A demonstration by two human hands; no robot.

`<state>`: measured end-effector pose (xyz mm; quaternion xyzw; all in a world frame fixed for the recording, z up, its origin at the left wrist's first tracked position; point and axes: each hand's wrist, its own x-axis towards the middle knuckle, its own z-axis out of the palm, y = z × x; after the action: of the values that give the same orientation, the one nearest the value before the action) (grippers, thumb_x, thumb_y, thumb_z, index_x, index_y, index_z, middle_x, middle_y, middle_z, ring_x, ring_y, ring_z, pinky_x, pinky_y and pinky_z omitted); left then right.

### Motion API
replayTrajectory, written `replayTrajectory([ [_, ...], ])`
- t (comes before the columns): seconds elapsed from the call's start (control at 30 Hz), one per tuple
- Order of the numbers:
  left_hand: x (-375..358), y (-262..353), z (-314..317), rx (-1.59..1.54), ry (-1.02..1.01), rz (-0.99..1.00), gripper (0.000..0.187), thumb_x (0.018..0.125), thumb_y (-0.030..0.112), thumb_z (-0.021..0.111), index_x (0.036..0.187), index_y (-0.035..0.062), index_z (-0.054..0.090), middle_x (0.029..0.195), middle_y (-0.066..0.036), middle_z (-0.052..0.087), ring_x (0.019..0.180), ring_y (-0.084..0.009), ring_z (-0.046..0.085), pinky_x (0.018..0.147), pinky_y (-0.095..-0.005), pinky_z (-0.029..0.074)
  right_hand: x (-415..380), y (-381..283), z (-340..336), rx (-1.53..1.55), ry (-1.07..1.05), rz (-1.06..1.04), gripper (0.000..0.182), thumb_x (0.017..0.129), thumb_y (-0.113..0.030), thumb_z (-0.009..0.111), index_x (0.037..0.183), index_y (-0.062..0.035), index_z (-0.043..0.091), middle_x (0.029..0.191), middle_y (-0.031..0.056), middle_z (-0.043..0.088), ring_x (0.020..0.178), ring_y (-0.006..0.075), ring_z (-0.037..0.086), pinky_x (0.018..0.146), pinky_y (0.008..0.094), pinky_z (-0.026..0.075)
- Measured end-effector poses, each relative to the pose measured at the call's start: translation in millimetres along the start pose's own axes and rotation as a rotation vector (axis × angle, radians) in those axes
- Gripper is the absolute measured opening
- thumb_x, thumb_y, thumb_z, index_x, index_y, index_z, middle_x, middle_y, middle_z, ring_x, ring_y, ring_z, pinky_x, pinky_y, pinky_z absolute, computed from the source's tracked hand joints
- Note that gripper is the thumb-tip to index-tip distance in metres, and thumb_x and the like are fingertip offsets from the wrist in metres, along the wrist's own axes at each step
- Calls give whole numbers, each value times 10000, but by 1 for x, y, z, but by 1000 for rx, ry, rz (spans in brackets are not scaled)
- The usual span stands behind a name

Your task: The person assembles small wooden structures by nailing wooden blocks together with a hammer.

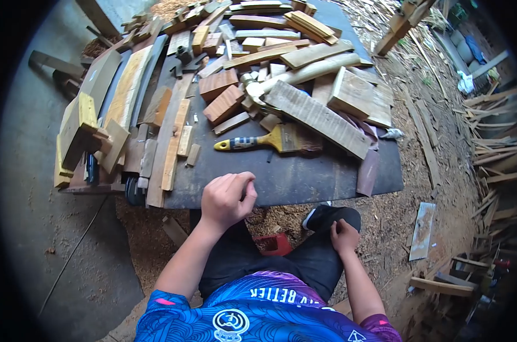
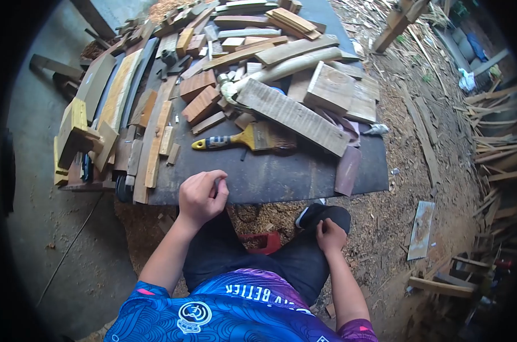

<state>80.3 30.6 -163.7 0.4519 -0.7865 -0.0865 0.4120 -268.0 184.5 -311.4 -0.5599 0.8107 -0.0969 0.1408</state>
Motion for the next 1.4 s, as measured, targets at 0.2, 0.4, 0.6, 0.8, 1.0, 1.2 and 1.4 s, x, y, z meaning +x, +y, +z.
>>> replayTrajectory([
  [0.2,-1,0,1,41,-17,-35,108,814,2,687,905,59,681,562,-29,465,476,-187,508,500,-341,428,0,1,-1,55,25,-42,282,929,-296,651,757,-88,570,717,139,646,698,378,663,617,487,505],
  [0.4,4,11,3,-24,-76,-95,177,836,-5,688,1003,52,696,618,-32,488,498,-158,474,516,-314,408,2,7,4,98,53,-16,288,917,-295,674,745,-83,583,693,137,645,661,374,660,589,476,500],
  [0.6,94,52,13,78,-144,235,443,795,45,765,1226,81,670,1079,-115,637,1003,-282,623,864,-392,491,1,5,-2,128,38,-25,281,915,-288,667,731,-89,588,695,129,655,665,375,664,601,485,510],
  [0.8,139,30,53,435,-343,126,675,795,159,783,1423,133,537,1449,-74,529,1407,-336,428,1174,-543,265,-2,9,1,122,24,-4,271,922,-307,639,741,-109,599,705,120,662,679,369,668,623,497,518],
  [1.0,140,30,51,442,-359,143,701,774,170,802,1419,179,528,1436,-53,536,1431,-291,416,1170,-642,217,-1,16,4,149,21,-16,254,925,-300,625,750,-116,605,705,120,658,682,368,666,624,496,518],
  [1.2,142,60,47,339,-183,223,628,776,285,831,1318,87,584,1300,-115,597,1261,-330,534,1081,-519,347,3,14,5,183,45,-38,261,928,-296,625,745,-112,598,700,124,652,677,369,664,615,501,510],
  [1.4,129,106,86,203,-207,179,612,780,407,835,1198,34,588,1119,-135,612,1038,-326,596,912,-446,401,5,14,7,183,76,-22,255,887,-268,680,715,-102,593,684,122,646,652,355,662,591,467,514],
])
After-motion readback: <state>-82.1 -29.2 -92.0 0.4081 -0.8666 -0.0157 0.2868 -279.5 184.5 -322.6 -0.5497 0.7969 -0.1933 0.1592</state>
